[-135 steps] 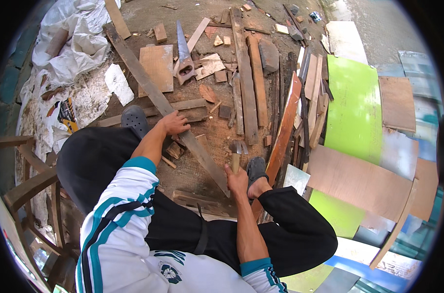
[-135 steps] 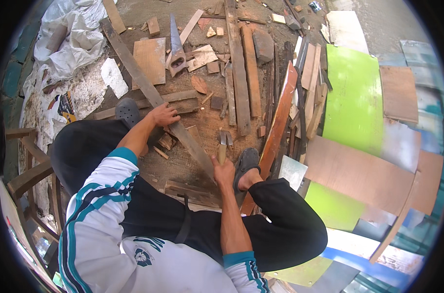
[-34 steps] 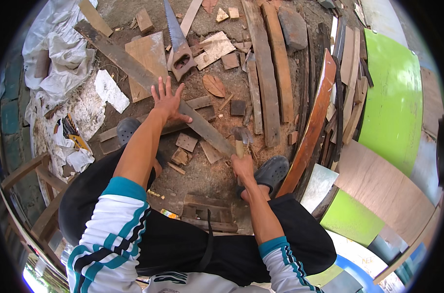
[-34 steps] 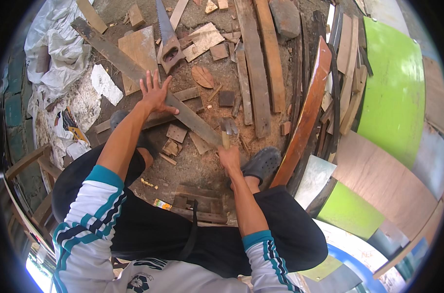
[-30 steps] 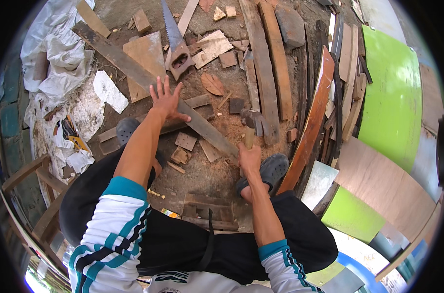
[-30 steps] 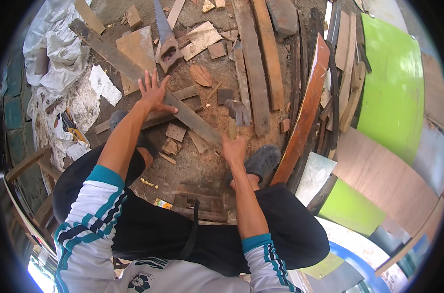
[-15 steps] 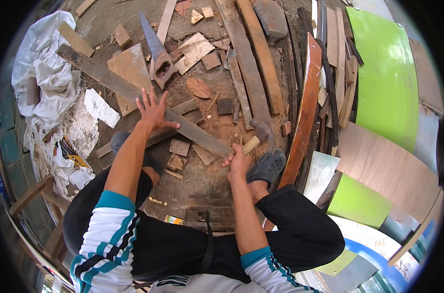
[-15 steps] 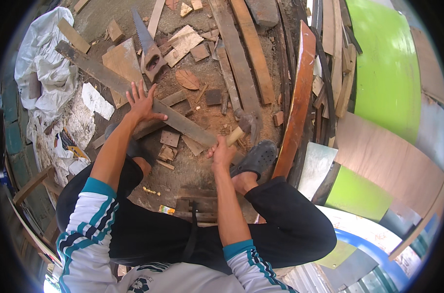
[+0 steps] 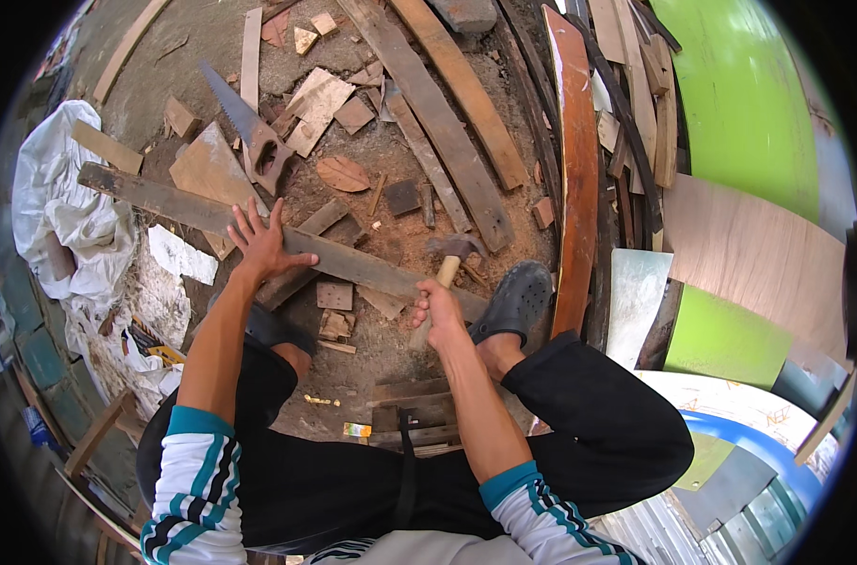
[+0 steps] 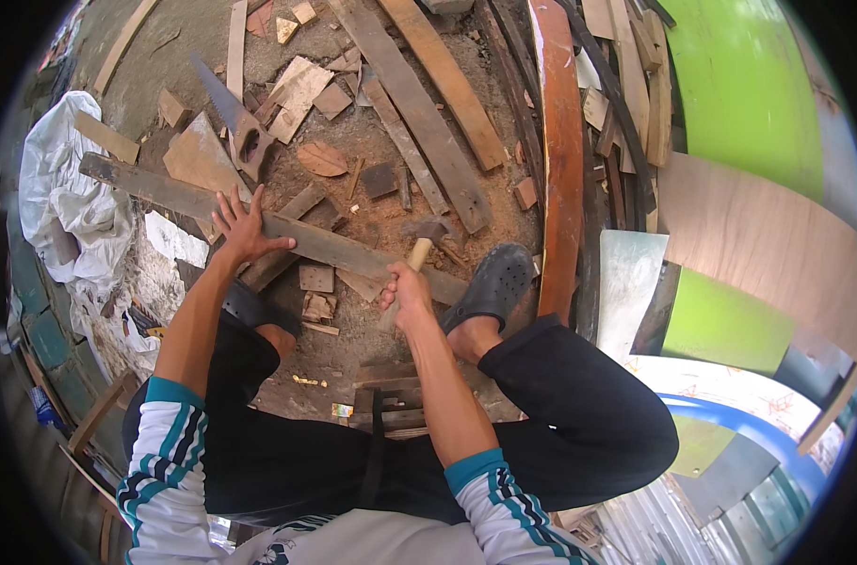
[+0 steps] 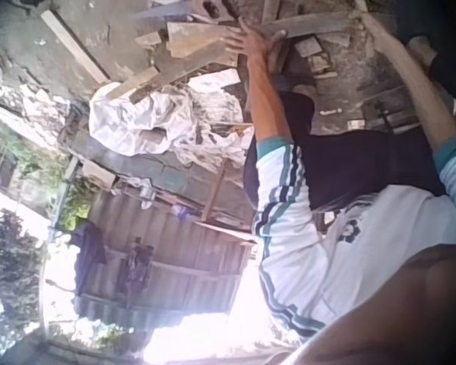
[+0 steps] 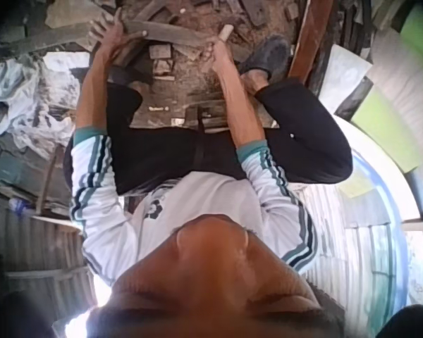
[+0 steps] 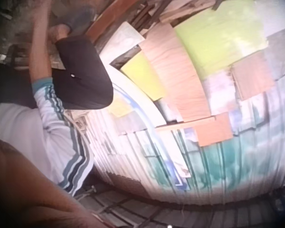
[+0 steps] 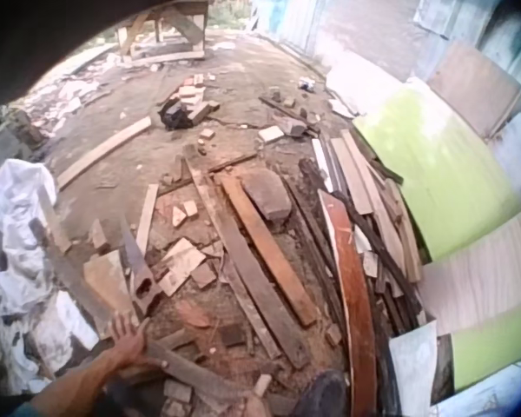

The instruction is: The person sits on the ground and repeatedly strikes a long wooden plank with a hammer to break it into smaller pieces. The person adjusts the plank's position and continues chopping until several fragments are produced.

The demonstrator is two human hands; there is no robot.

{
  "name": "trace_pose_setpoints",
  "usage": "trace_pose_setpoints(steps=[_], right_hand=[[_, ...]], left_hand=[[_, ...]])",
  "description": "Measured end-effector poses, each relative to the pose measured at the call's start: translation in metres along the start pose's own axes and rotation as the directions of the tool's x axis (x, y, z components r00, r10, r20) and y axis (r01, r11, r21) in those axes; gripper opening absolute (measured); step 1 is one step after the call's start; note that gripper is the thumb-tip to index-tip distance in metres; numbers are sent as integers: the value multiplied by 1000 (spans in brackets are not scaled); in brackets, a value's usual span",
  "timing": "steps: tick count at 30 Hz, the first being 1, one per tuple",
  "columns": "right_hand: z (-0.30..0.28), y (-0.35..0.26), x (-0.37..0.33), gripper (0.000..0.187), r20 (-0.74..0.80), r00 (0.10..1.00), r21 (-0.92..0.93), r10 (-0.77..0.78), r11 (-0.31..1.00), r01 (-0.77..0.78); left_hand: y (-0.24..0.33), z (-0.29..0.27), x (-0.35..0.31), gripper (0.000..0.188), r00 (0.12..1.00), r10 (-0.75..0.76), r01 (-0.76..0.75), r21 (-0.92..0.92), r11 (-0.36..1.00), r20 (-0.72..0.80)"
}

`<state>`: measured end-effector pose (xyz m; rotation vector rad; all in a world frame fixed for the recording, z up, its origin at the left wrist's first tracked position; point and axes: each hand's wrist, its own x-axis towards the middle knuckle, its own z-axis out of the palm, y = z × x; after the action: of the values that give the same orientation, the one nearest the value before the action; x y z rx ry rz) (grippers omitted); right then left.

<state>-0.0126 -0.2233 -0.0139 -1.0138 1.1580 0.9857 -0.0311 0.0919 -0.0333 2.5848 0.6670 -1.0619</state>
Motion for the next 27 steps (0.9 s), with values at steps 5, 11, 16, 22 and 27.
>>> trace_pose_setpoints(steps=[5, 11, 16, 22, 27], right_hand=[[-4, 1, -4, 19, 6, 1000, 90, -20, 996, 19], [-14, -9, -13, 19, 29, 998, 56, -51, 997, 49], [-6, -1, -23, 15, -22, 983, -299, -181, 940, 166], [-10, -15, -21, 20, 4, 953, -699, -304, 681, 220], [-53, -17, -90, 21, -18, 927, -664, -374, 698, 269]], left_hand=[[2, -1, 0, 142, 1000, 8, -8, 5, 1000, 2], [0, 1, -4, 142, 1000, -10, 10, 21, 1000, 6], [-4, 3, -7, 140, 999, 5, -2, 72, 997, -38], [10, 5, -27, 114, 908, 335, -227, 374, 899, -252], [34, 21, -39, 95, 736, 677, -591, 487, 643, -2]])
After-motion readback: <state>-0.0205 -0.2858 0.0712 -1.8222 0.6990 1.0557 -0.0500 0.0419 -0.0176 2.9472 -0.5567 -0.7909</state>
